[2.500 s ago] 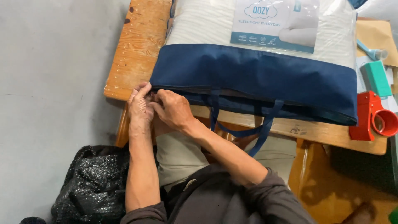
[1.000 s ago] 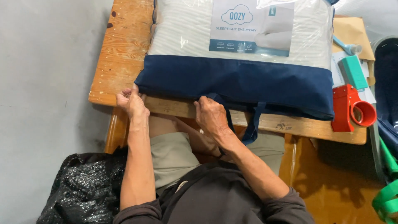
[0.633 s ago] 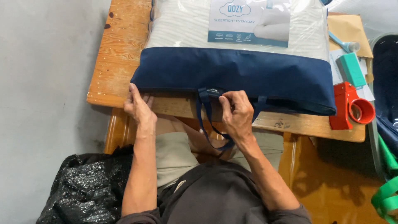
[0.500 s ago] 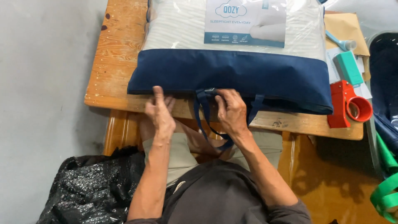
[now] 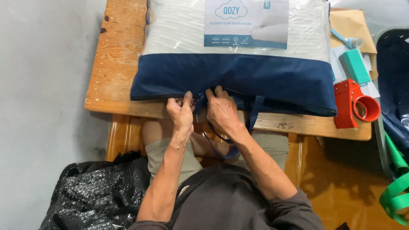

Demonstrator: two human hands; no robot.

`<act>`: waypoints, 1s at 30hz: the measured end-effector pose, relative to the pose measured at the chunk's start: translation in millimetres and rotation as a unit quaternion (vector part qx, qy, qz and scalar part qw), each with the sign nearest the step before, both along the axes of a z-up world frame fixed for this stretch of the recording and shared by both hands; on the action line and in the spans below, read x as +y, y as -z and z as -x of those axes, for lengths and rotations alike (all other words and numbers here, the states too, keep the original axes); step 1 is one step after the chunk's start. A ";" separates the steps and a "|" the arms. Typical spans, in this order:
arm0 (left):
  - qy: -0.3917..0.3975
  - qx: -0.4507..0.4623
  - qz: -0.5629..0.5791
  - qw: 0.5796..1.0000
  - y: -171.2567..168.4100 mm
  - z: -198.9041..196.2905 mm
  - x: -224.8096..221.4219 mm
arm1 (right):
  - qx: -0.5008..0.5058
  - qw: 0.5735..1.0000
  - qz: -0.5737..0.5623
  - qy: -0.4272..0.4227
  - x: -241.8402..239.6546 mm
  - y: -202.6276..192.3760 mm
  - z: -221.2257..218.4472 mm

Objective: The person puts a pillow into a plastic cover and then into a blue zippered bag, zips the bag, and applies a label.

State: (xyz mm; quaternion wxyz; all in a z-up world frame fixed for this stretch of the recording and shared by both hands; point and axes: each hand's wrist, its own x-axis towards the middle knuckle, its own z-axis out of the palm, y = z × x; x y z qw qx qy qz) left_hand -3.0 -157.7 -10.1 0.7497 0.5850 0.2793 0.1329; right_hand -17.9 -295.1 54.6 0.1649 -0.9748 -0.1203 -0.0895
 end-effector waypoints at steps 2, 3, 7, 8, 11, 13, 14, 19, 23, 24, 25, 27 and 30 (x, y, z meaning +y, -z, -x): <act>-0.003 -0.004 0.018 1.000 18.4 -3.3 5.7 | 0.046 0.999 -0.023 0.001 -0.7 0.2 -3.3; -0.003 -0.004 0.018 1.000 21.3 -4.1 7.8 | 0.046 0.999 -0.023 0.001 -4.9 -3.1 -0.9; 0.013 -0.001 0.030 0.999 5.2 -1.2 9.1 | -0.009 0.967 -0.250 -0.051 -13.9 -2.2 11.7; 0.017 0.007 0.038 0.999 -5.8 1.1 6.8 | -0.026 0.946 -0.318 -0.054 -15.1 1.3 15.5; 0.008 0.008 0.046 0.999 -5.7 -0.5 6.1 | -0.068 0.932 -0.352 -0.052 -1.3 -17.2 21.1; 0.010 0.004 0.050 0.999 -9.9 2.0 5.6 | -0.081 0.936 -0.341 -0.041 7.3 -6.7 17.2; 0.008 0.001 0.053 0.999 -12.3 3.1 6.3 | -0.092 0.939 -0.330 -0.033 12.4 -1.7 14.9; 0.012 0.010 0.040 0.999 -1.5 0.6 15.0 | -0.109 0.944 -0.310 0.008 30.1 -4.8 12.6; 0.023 0.012 0.080 0.996 -8.9 3.0 15.9 | -0.088 0.941 -0.326 0.006 30.0 -18.0 15.3; 0.025 0.012 0.081 0.996 -10.1 2.7 13.9 | -0.089 0.942 -0.325 0.007 29.7 -5.7 12.4; 0.025 0.009 0.073 0.997 -10.9 2.6 11.7 | -0.090 0.942 -0.323 0.011 29.0 6.9 9.5; 0.026 0.007 0.065 0.998 -5.1 1.6 12.2 | -0.090 0.943 -0.320 0.016 28.6 13.8 8.1; 0.027 0.002 0.055 0.998 -0.8 2.0 17.4 | -0.080 0.938 -0.336 0.017 31.6 -7.0 13.3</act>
